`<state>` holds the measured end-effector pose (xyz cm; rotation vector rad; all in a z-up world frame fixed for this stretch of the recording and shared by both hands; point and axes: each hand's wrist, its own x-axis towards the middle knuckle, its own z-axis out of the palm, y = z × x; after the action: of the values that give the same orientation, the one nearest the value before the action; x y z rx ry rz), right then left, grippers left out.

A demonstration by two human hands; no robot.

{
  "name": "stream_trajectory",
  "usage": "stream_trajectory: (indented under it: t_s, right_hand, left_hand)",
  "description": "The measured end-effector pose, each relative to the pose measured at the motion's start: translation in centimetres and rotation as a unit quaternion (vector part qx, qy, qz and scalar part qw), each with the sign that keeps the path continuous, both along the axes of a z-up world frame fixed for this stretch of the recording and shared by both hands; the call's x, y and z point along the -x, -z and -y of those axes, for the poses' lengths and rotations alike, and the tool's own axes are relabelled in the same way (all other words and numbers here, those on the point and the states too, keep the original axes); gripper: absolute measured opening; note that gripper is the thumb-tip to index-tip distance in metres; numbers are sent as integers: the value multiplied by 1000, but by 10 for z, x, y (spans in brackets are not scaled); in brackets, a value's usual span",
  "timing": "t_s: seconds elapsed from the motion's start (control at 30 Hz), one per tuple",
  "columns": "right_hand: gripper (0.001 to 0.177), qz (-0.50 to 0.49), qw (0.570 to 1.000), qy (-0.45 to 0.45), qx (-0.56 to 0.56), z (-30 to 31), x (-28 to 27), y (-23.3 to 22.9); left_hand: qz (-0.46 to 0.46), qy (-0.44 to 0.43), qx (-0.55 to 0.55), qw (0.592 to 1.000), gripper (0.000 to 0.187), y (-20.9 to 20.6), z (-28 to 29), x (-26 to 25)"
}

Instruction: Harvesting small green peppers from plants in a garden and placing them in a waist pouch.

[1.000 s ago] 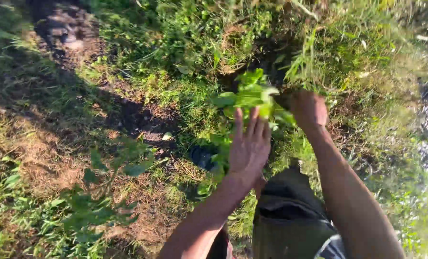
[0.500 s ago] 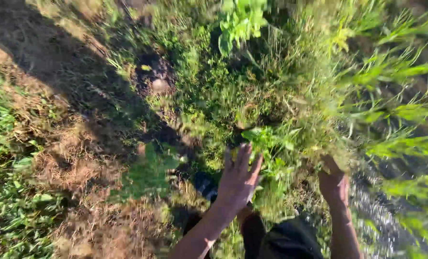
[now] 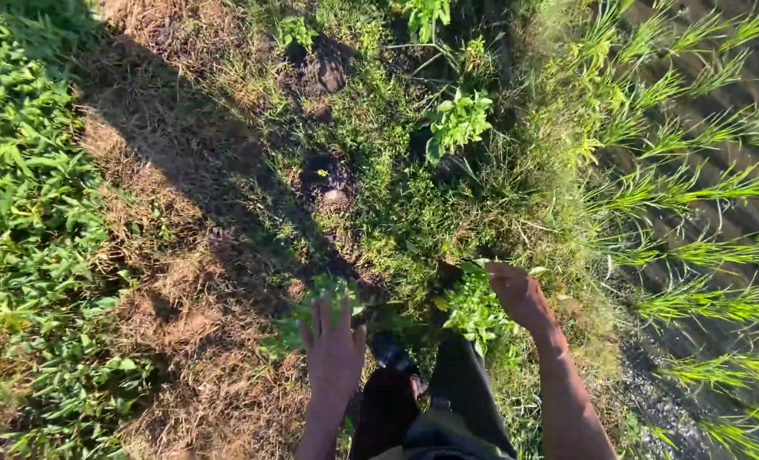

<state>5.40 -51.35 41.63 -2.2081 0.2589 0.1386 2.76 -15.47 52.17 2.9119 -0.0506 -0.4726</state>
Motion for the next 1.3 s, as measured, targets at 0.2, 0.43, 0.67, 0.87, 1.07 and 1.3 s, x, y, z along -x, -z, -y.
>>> stream_trajectory:
  t_s: [0.2,0.43,0.67,0.87,1.07,1.3]
  right_hand:
    - [34,-90,995,7,-32,-20,-55,9]
    - [35,-210,975,58,-44,20,-198,57]
    - [28,-110,988,93,-60,110,-366,198]
    - [29,-235,958,147,-77,178,-466,269]
    - [26,-160,971,160,-82,237,-515,369]
    - [35,-32,997,71,13,229,-585,445]
  left_hand:
    - [-49,-47,-24,997,61,31,-29,-45]
    - [-6,41,-2,999,63,84,35,-196]
    - [-2,235,22,972,59,197,189,-421]
    - [-48,411,39,910,56,320,331,-553]
    - [7,594,-37,803,52,432,429,-632]
    - [81,502,-151,848,47,506,422,-656]
